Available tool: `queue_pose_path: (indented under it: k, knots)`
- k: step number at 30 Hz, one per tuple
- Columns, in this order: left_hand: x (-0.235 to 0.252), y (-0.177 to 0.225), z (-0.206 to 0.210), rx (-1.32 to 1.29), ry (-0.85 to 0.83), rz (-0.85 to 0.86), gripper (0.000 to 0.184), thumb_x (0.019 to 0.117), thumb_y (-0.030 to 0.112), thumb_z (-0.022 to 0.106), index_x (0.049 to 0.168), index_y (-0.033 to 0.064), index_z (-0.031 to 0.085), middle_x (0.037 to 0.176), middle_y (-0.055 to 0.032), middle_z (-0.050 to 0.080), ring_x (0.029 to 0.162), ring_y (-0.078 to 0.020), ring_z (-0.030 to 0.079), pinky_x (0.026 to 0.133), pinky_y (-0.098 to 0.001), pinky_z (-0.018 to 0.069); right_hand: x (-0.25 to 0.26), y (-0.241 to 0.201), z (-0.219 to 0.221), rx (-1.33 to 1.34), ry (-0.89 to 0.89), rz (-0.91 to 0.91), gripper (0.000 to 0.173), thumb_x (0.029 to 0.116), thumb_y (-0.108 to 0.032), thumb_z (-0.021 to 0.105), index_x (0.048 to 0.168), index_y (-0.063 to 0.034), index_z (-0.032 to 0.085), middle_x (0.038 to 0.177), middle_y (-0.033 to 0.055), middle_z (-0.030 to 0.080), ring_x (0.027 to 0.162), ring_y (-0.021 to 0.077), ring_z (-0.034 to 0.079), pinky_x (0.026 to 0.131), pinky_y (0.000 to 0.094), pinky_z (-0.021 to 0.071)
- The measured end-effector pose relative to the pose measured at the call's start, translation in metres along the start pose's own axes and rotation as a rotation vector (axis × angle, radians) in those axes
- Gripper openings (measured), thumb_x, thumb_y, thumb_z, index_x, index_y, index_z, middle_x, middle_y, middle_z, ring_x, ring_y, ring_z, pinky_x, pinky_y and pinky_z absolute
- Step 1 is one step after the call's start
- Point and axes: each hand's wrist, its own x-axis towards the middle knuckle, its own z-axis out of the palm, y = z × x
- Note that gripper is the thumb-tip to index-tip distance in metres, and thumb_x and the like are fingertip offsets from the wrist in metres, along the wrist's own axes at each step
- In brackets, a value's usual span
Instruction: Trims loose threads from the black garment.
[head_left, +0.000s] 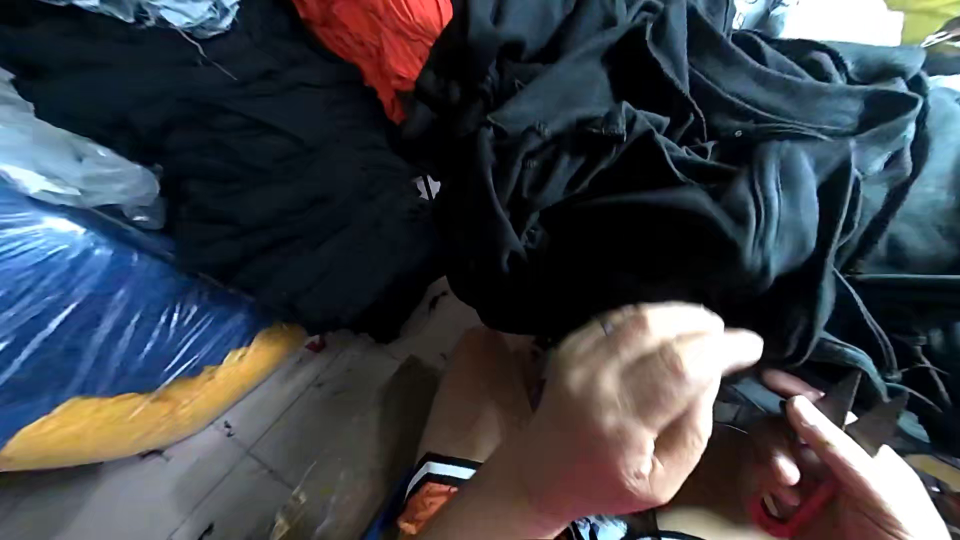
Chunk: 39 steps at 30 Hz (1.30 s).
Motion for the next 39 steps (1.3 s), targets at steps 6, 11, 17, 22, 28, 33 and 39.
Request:
queue_pose_path:
  k: [6, 11, 17, 22, 28, 33, 39]
  knots:
    - [-0.036, -0.011, 0.034, 0.187, -0.255, -0.023, 0.045, 0.0900, 0.035, 0.073, 0.130, 0.0154, 0.068, 0.125, -0.0121, 0.067, 0.115, -0.0249, 0.064, 0.099, -0.0420, 0.0518, 0.006, -0.012, 0.002, 0.033, -0.030, -0.058, 0.034, 0.1064, -0.003, 0.034, 0.110, -0.0050, 0.068, 0.065, -0.0018, 0.068, 0.045, 0.0006, 0.057, 0.043, 0.0131, 0.0486]
    - [-0.017, -0.021, 0.035, 0.303, -0.168, 0.030, 0.018, 0.0898, 0.016, 0.069, 0.105, 0.0129, 0.078, 0.092, -0.0051, 0.073, 0.087, -0.0183, 0.070, 0.080, -0.0336, 0.0559, 0.012, -0.019, -0.001, 0.123, -0.059, -0.036, 0.032, 0.1054, -0.005, 0.038, 0.112, -0.0031, 0.069, 0.087, 0.0046, 0.075, 0.047, 0.0003, 0.058, 0.044, 0.0130, 0.0498]
    - [0.027, -0.025, 0.011, 0.051, -0.366, 0.062, 0.014, 0.0944, 0.012, 0.064, 0.093, 0.0056, 0.077, 0.072, -0.0022, 0.068, 0.066, -0.0094, 0.066, 0.061, -0.0233, 0.0535, 0.030, -0.025, -0.006, 0.031, -0.166, -0.227, 0.027, 0.1054, -0.020, 0.051, 0.125, -0.0143, 0.069, 0.093, 0.0031, 0.077, 0.051, -0.0018, 0.058, 0.047, 0.0109, 0.0473]
    - [0.069, -0.031, 0.002, -0.327, -0.544, -0.244, 0.018, 0.0986, 0.011, 0.062, 0.087, 0.0028, 0.073, 0.069, 0.0043, 0.061, 0.062, 0.0054, 0.052, 0.057, -0.0111, 0.0416, 0.045, -0.017, 0.006, -0.032, -0.092, -0.454, 0.030, 0.1079, -0.019, 0.045, 0.130, -0.0170, 0.065, 0.083, -0.0049, 0.074, 0.048, -0.0031, 0.052, 0.045, 0.0104, 0.0436]
    - [0.090, -0.041, 0.008, -0.786, -0.558, -0.700, 0.024, 0.1022, 0.005, 0.051, 0.086, 0.0086, 0.069, 0.074, 0.0090, 0.065, 0.070, 0.0055, 0.059, 0.067, -0.0138, 0.0507, 0.036, -0.005, 0.015, -0.338, 0.041, -0.664, 0.039, 0.0994, -0.017, 0.059, 0.138, -0.0220, 0.058, 0.077, -0.0178, 0.063, 0.055, -0.0068, 0.052, 0.050, 0.0103, 0.0455]
    - [0.095, -0.036, 0.009, -0.922, -0.549, -0.698, 0.024, 0.1032, 0.004, 0.048, 0.093, 0.0079, 0.069, 0.082, 0.0076, 0.068, 0.078, 0.0038, 0.063, 0.073, -0.0148, 0.0537, 0.025, 0.003, 0.010, -0.689, 0.020, -0.968, 0.023, 0.1023, -0.023, 0.061, 0.122, -0.0139, 0.068, 0.091, -0.0073, 0.062, 0.074, -0.0090, 0.055, 0.067, 0.0059, 0.0458]
    - [0.108, -0.024, 0.016, -0.841, -0.467, -0.721, 0.022, 0.1073, 0.011, 0.046, 0.096, 0.0090, 0.065, 0.081, 0.0068, 0.066, 0.078, 0.0029, 0.063, 0.075, -0.0164, 0.0541, 0.028, -0.007, 0.015, -0.803, 0.114, -0.904, 0.032, 0.1006, -0.032, 0.062, 0.122, -0.0090, 0.066, 0.090, -0.0064, 0.062, 0.070, -0.0094, 0.052, 0.062, 0.0066, 0.0436]
